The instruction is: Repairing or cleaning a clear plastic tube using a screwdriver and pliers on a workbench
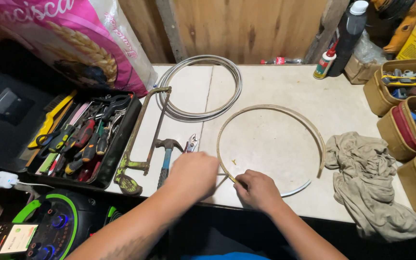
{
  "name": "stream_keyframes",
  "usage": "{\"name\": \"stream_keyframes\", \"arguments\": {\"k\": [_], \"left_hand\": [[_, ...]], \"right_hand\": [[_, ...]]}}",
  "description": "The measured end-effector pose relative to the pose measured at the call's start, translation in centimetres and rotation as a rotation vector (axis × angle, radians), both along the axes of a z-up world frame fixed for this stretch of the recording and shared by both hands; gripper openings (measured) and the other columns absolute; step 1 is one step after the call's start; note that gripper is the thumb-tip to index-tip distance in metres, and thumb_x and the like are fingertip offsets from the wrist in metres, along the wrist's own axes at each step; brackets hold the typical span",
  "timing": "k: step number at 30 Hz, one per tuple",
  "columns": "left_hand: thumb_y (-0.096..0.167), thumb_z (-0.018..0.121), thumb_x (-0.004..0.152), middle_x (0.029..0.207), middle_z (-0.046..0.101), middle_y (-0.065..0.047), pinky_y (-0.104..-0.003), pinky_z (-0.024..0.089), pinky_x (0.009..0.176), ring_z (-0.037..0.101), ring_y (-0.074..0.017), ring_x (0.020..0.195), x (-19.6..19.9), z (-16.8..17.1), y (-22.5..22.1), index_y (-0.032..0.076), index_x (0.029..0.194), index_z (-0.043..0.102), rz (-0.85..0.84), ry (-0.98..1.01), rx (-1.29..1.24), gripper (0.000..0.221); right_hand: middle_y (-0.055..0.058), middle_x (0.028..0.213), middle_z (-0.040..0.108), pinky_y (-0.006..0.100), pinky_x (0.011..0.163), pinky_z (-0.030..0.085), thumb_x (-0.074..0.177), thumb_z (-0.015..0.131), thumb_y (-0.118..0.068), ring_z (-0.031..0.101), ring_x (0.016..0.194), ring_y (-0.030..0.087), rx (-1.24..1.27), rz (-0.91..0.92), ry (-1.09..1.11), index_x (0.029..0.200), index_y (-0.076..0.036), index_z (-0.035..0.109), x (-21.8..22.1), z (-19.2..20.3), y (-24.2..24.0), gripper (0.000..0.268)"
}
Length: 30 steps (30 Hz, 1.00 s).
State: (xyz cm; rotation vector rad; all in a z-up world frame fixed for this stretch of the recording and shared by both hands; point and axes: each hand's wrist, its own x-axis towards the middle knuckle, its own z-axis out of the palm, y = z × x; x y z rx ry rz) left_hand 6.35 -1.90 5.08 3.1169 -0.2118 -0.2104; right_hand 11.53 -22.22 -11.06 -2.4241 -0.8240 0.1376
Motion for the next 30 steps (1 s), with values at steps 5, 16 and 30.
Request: {"name": "stream_keyframes", "arguments": {"k": [5,16,30], "left_hand": [[0.012,0.066,0.077,0.060,0.068,-0.010,-0.057,0.058,0.052,0.075,-0.0360,0.063,0.9,-0.4,-3.2,0.015,0.068,0.076,-0.145,-0.133,0.033,0.014],[0.025,0.066,0.085,0.079,0.074,-0.023,-0.059,0.061,0.072,0.075,-0.0462,0.085,-2.4,3.2,0.8,0.008,0.096,0.078,0.106,0.144,-0.131,0.023],[0.034,0.078,0.079,0.082,0.077,-0.018,-0.046,0.057,0.093,0.072,-0.0399,0.106,-2.4,3.7,5.0,0.018,0.099,0.083,0.464,0.271,-0.408,0.026]], "right_hand": [[0.002,0.082,0.073,0.036,0.074,0.059,0.088,0.068,-0.040,0.073,0.083,0.024,0.060,0.019,-0.083,0.100,-0.023,0.080,-0.4,0.1,-0.1,0.025],[-0.004,0.082,0.075,0.033,0.073,0.060,0.088,0.066,-0.045,0.075,0.083,0.020,0.074,-0.005,-0.092,0.100,-0.027,0.081,0.2,-1.4,0.0,0.026],[-0.004,0.089,0.078,0.037,0.079,0.062,0.087,0.065,-0.045,0.076,0.090,0.022,-0.001,0.005,-0.001,0.104,-0.027,0.080,0.7,-0.8,-0.2,0.029]]}}
